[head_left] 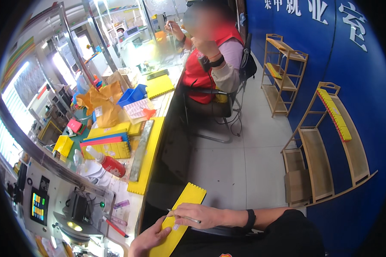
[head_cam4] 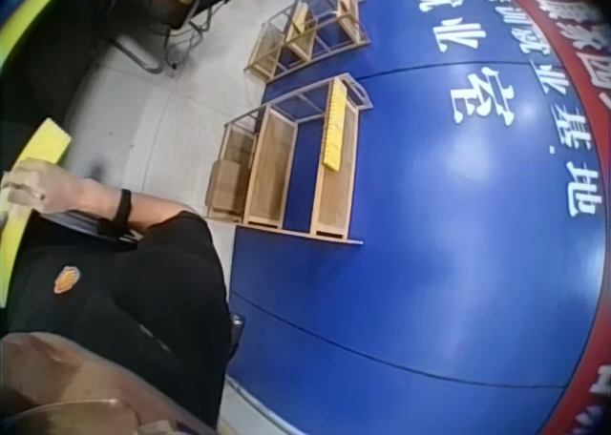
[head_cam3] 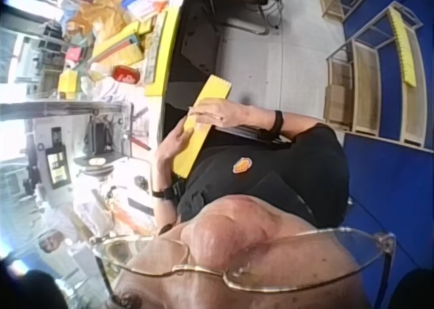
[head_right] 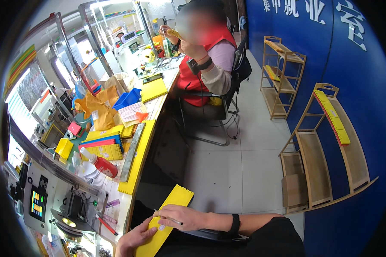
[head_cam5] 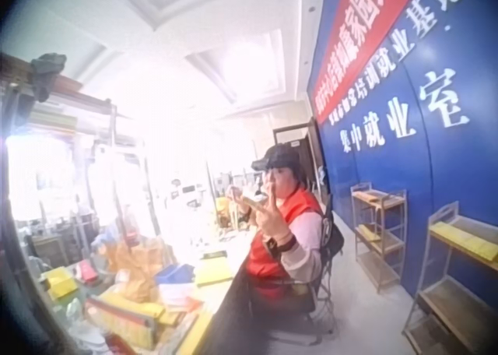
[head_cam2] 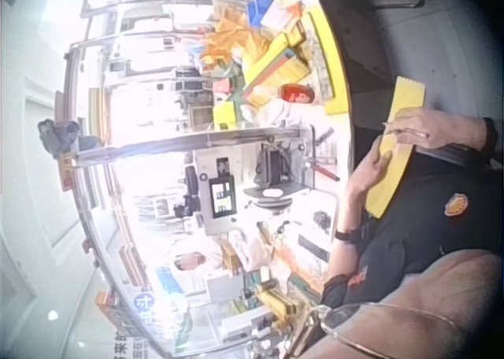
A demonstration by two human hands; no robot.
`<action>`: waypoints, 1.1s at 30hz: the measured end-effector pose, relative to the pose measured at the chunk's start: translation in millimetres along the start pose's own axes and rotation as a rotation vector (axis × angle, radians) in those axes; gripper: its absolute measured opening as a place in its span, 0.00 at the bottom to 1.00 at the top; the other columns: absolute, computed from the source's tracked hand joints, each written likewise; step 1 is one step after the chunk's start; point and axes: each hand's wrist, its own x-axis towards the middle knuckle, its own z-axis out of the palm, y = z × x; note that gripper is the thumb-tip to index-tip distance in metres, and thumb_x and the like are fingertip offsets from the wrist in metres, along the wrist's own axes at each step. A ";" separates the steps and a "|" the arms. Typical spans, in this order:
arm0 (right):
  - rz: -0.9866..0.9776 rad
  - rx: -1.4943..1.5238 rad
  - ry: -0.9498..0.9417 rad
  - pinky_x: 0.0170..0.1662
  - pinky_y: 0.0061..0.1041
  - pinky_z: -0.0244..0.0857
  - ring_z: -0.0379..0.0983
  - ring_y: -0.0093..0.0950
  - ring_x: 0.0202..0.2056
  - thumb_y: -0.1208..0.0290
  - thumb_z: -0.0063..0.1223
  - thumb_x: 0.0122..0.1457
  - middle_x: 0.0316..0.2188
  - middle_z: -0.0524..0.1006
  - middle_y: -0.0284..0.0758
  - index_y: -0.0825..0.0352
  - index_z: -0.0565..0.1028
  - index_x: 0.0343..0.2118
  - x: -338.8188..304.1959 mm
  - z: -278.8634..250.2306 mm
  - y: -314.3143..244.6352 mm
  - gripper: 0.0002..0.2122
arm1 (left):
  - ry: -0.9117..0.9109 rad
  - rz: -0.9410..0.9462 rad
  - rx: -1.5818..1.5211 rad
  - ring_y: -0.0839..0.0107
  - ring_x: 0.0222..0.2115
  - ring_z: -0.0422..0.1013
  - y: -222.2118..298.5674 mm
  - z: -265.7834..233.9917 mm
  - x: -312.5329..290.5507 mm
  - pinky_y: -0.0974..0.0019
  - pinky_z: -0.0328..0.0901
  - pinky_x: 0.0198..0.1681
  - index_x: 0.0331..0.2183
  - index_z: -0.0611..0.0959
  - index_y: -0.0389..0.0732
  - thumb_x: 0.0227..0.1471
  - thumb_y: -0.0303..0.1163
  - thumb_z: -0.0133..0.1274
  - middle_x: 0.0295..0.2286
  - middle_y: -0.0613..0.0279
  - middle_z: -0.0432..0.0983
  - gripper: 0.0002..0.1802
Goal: Writing identifiers on labels attached to various colored plastic industrial components and then using a machine to process them.
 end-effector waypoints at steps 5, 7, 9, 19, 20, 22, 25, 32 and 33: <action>0.013 0.006 -0.001 0.55 0.40 0.72 0.77 0.48 0.50 0.58 0.50 0.77 0.47 0.80 0.51 0.75 0.76 0.57 0.7 -1.9 -2.1 0.21 | 0.012 -0.006 -0.003 0.68 0.61 0.70 8.2 1.8 -4.3 0.67 0.64 0.64 0.77 0.53 0.38 0.75 0.44 0.50 0.62 0.51 0.72 0.41; 0.008 -0.002 0.002 0.55 0.40 0.72 0.77 0.48 0.50 0.58 0.50 0.77 0.47 0.80 0.51 0.74 0.76 0.57 0.8 -1.9 -2.0 0.21 | 0.027 -0.016 0.010 0.68 0.61 0.70 16.7 3.4 -8.8 0.67 0.64 0.64 0.76 0.54 0.38 0.75 0.44 0.50 0.62 0.51 0.72 0.41; 0.002 -0.013 0.003 0.55 0.40 0.72 0.78 0.47 0.50 0.58 0.50 0.77 0.47 0.80 0.51 0.74 0.76 0.57 1.5 -2.8 -4.0 0.21 | 0.041 -0.024 0.023 0.67 0.61 0.70 17.1 4.0 -10.5 0.67 0.64 0.64 0.76 0.55 0.38 0.75 0.44 0.50 0.61 0.51 0.73 0.41; 0.027 0.009 -0.007 0.55 0.39 0.72 0.78 0.47 0.51 0.56 0.49 0.78 0.47 0.80 0.51 0.74 0.77 0.58 0.1 -2.9 -1.4 0.22 | 0.054 0.001 -0.051 0.68 0.57 0.71 19.7 8.7 -12.9 0.65 0.65 0.62 0.72 0.60 0.35 0.76 0.42 0.50 0.56 0.52 0.76 0.34; 0.016 0.000 -0.006 0.56 0.39 0.72 0.78 0.47 0.51 0.56 0.49 0.78 0.47 0.80 0.51 0.74 0.77 0.58 -0.1 -2.3 -1.4 0.22 | 0.059 -0.011 -0.062 0.69 0.57 0.71 19.6 9.2 -13.5 0.65 0.66 0.62 0.72 0.60 0.35 0.76 0.41 0.50 0.56 0.53 0.76 0.34; 0.023 0.000 -0.009 0.56 0.39 0.73 0.78 0.47 0.51 0.57 0.49 0.78 0.48 0.80 0.51 0.74 0.77 0.58 -0.8 -1.3 -2.5 0.22 | 0.062 0.008 -0.040 0.69 0.57 0.71 15.3 8.6 -12.3 0.65 0.66 0.62 0.72 0.60 0.35 0.76 0.41 0.50 0.56 0.53 0.76 0.34; 0.025 0.001 -0.009 0.56 0.39 0.73 0.78 0.47 0.51 0.57 0.49 0.78 0.48 0.80 0.51 0.74 0.77 0.58 -2.2 0.4 -1.2 0.22 | 0.071 0.041 -0.005 0.68 0.57 0.71 13.8 9.2 -12.8 0.65 0.65 0.62 0.72 0.61 0.35 0.76 0.42 0.50 0.56 0.53 0.76 0.35; -0.069 -0.074 0.056 0.51 0.36 0.73 0.79 0.43 0.47 0.69 0.52 0.76 0.44 0.80 0.45 0.70 0.77 0.62 4.1 -4.5 -1.0 0.17 | 0.164 0.169 0.143 0.63 0.56 0.74 3.3 7.8 -12.6 0.61 0.67 0.62 0.70 0.65 0.36 0.74 0.42 0.53 0.55 0.48 0.79 0.34; -0.077 -0.043 0.023 0.51 0.36 0.73 0.79 0.43 0.47 0.69 0.52 0.76 0.44 0.80 0.45 0.70 0.77 0.62 5.7 -9.4 -2.5 0.17 | 0.161 0.191 0.145 0.63 0.56 0.75 2.6 6.5 -9.2 0.61 0.67 0.61 0.70 0.66 0.36 0.74 0.42 0.53 0.54 0.48 0.80 0.33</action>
